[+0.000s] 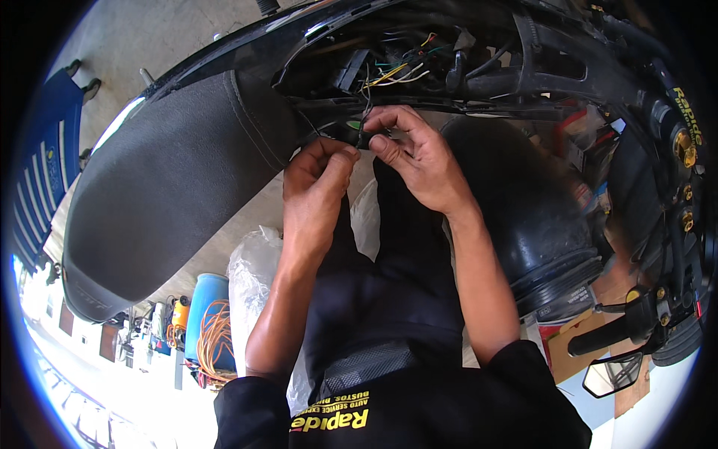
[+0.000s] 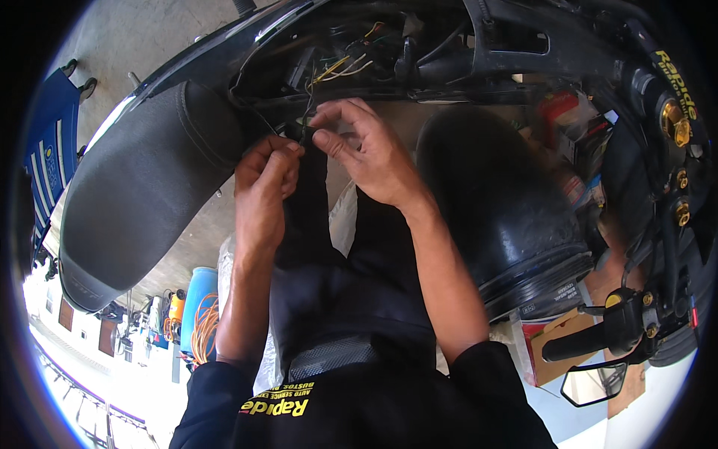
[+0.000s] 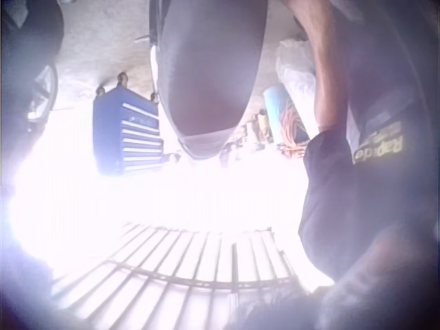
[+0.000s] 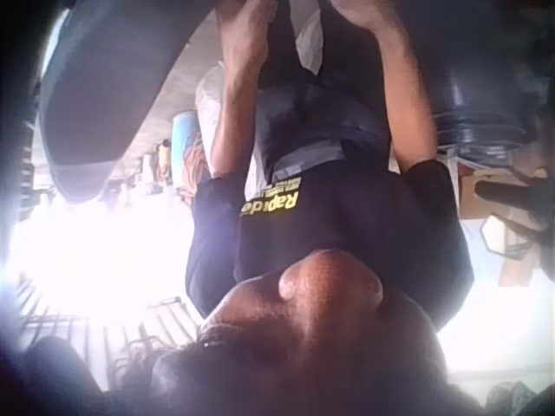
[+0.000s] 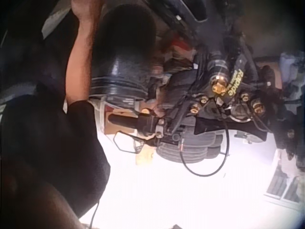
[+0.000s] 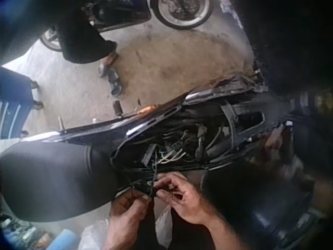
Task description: The person removes the motorcycle seat, then strips and twists exposed wires under the seat area. They wrap the connections with electrical tape, reposition the seat, and continue taping additional wire bundles.
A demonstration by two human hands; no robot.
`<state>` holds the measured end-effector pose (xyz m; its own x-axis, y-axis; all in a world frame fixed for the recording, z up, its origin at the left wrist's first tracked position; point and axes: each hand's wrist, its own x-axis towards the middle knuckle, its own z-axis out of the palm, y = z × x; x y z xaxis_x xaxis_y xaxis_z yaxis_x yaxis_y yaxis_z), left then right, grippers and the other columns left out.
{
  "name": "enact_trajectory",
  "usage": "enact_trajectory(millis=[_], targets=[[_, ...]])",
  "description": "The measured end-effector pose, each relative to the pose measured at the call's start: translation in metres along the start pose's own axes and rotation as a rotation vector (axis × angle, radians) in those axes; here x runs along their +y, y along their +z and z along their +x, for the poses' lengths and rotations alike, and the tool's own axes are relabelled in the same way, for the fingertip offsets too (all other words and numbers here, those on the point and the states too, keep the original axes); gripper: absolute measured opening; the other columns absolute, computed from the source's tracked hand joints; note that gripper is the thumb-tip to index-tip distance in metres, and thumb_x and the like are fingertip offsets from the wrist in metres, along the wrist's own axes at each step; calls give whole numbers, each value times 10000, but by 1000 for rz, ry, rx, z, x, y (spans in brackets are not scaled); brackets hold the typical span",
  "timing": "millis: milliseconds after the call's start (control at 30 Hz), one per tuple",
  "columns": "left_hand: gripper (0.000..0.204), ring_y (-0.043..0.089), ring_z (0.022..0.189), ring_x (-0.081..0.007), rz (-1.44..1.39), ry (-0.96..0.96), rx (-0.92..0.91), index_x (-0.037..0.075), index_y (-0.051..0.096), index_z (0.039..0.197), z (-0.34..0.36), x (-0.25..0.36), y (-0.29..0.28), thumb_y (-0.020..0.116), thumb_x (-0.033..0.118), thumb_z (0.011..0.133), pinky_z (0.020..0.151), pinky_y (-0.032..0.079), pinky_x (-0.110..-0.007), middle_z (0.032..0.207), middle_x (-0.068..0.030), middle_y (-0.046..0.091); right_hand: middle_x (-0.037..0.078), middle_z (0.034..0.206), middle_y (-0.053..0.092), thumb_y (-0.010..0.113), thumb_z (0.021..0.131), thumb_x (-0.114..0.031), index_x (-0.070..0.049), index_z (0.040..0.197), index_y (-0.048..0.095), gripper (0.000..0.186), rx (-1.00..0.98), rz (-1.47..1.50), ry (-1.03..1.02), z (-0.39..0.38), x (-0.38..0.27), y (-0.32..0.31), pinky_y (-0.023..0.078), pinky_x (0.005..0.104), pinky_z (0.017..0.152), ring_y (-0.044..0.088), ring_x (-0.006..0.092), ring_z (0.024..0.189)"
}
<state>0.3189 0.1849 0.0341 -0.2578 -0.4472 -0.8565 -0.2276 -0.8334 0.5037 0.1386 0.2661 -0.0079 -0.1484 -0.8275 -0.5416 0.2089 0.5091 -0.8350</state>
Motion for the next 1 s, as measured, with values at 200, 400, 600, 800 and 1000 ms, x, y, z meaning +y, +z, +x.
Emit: enact_trajectory(millis=[200, 400, 600, 800, 1000], targets=[[199, 715, 805, -127, 362, 318, 251, -24, 744, 1176, -6, -3, 28, 757, 148, 1076, 713, 540, -294, 986, -93, 784, 37, 1147, 711, 847, 1032, -307, -13, 1136, 680, 354, 46, -208, 154, -10, -31, -1, 578, 299, 837, 677, 135, 979], [176, 717, 886, -117, 573, 429, 220, -5, 735, 1202, 4, -17, 20, 746, 137, 1097, 784, 556, -299, 990, -67, 784, 100, 1038, 693, 878, 993, -416, 25, 1003, 703, 475, 129, -411, 114, -5, -39, -3, 545, 328, 735, 660, 142, 837], [182, 703, 972, -143, 281, 268, 142, 7, 722, 1192, 14, -26, 19, 743, 162, 1101, 861, 547, -332, 1045, -76, 757, -85, 829, 573, 786, 1040, -563, -112, 965, 715, 462, 203, 320, 533, -9, -53, -5, 340, 186, 568, 490, 7, 696], [161, 657, 959, -103, 31, 137, 45, 23, 708, 1216, 17, -31, 14, 694, 157, 1128, 894, 537, -291, 1050, -14, 728, -84, 888, 602, 816, 1046, -468, -90, 1100, 735, 390, 177, 571, 516, -11, -72, 5, 318, 174, 537, 480, -5, 695], [243, 686, 1053, -124, -202, 97, 92, -33, 706, 1300, -2, -17, 33, 649, 113, 1115, 924, 548, -310, 1167, -53, 752, 24, 1119, 691, 734, 1114, -203, 16, 1411, 681, 373, 96, 406, 240, -4, -86, 51, 553, 225, 789, 701, 98, 941]])
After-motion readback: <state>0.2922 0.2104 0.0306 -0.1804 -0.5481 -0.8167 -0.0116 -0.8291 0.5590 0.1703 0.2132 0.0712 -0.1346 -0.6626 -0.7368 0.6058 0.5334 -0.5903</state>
